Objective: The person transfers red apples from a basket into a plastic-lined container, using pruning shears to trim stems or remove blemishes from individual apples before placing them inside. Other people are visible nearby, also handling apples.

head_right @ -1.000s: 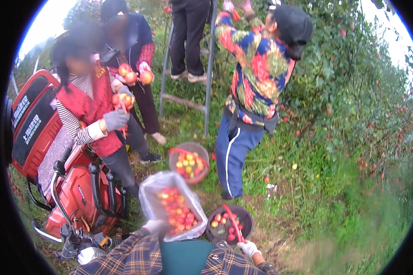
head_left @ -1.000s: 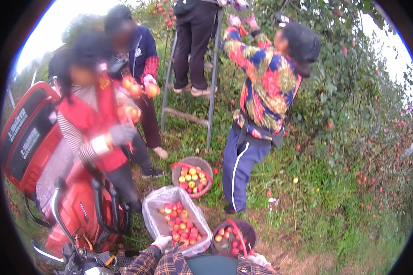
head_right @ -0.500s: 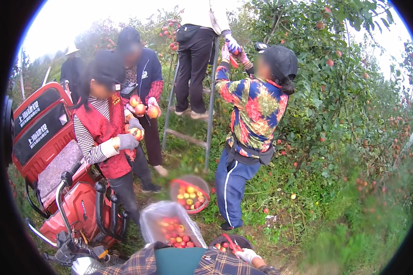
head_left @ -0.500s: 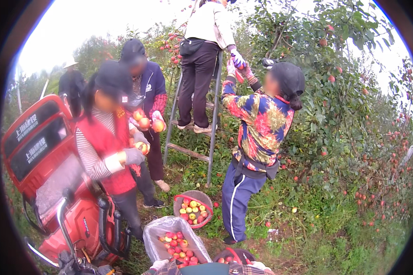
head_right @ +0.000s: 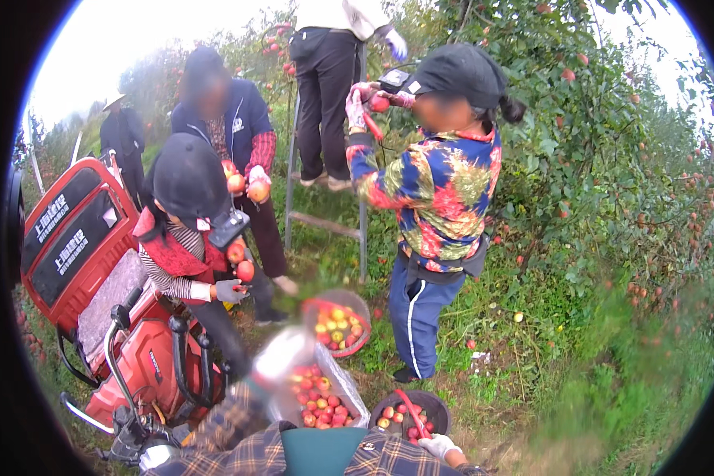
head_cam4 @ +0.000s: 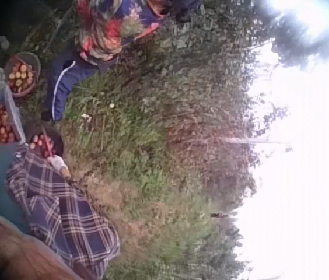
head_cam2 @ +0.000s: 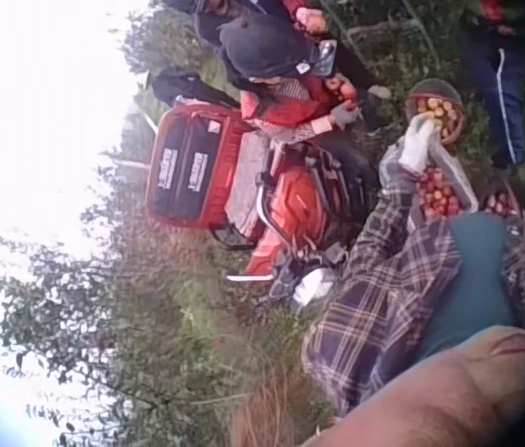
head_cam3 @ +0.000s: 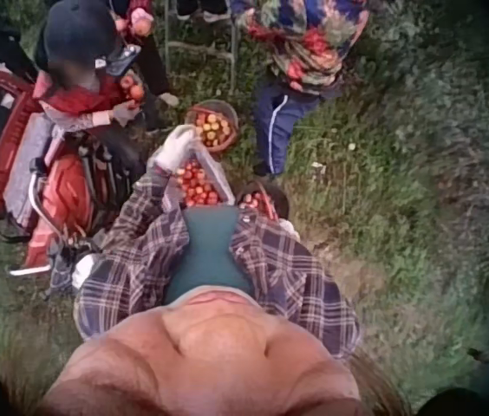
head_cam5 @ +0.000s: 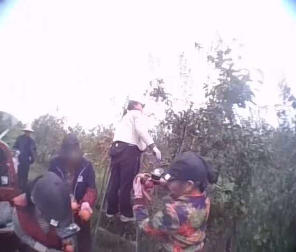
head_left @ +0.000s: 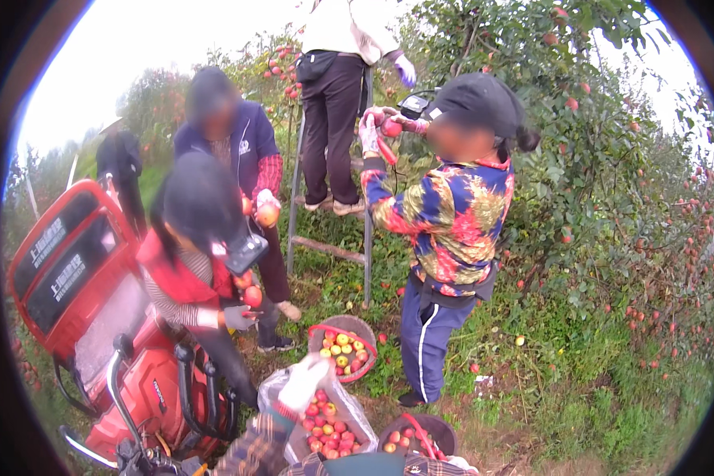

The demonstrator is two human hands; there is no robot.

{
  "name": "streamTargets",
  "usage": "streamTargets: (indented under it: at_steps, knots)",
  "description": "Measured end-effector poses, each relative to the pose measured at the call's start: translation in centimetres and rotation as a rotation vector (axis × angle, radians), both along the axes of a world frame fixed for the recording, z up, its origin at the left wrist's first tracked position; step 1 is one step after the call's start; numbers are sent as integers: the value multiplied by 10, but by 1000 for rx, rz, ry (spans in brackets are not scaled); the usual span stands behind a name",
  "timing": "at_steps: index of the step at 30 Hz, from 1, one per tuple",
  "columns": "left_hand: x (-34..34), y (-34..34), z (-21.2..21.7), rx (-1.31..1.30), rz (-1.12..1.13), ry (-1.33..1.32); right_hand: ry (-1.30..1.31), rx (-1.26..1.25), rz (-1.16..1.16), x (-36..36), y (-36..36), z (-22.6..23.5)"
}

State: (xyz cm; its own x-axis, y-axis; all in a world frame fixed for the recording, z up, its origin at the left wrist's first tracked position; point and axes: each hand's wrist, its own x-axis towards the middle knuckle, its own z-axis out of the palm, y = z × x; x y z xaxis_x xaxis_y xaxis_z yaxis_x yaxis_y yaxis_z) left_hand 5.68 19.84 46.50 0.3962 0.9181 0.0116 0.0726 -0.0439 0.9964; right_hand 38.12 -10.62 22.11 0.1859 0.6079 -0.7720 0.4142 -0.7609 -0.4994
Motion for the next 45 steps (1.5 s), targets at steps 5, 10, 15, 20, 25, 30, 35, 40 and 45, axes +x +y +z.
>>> streamTargets:
  at_steps: [5,10,15,20,25,30,35,40,45]
  knots:
    - [129,149,99,482,204,10,57,85,-274,19,-36,-61]
    - [158,234,40,428,287,634,116,105,-474,2,-50,-46]
    - [155,248,-118,193,138,750,48,17,-427,-6,-78,-57]
    - [136,155,-274,-201,199,668,190,-108,-568,34,-166,-84]
    - [84,18,-291,-598,32,466,45,-169,-372,29,-116,-6]
    - [38,-9,-344,-1081,292,-359,129,-110,-254,29,-93,-50]
    - [51,18,-324,-793,725,143,215,-177,-291,24,-67,-27]
    - [19,2,-376,-730,846,303,171,-234,-264,2,-50,9]
    - [-31,-53,-500,-992,812,285,289,-184,-321,-40,-34,-8]
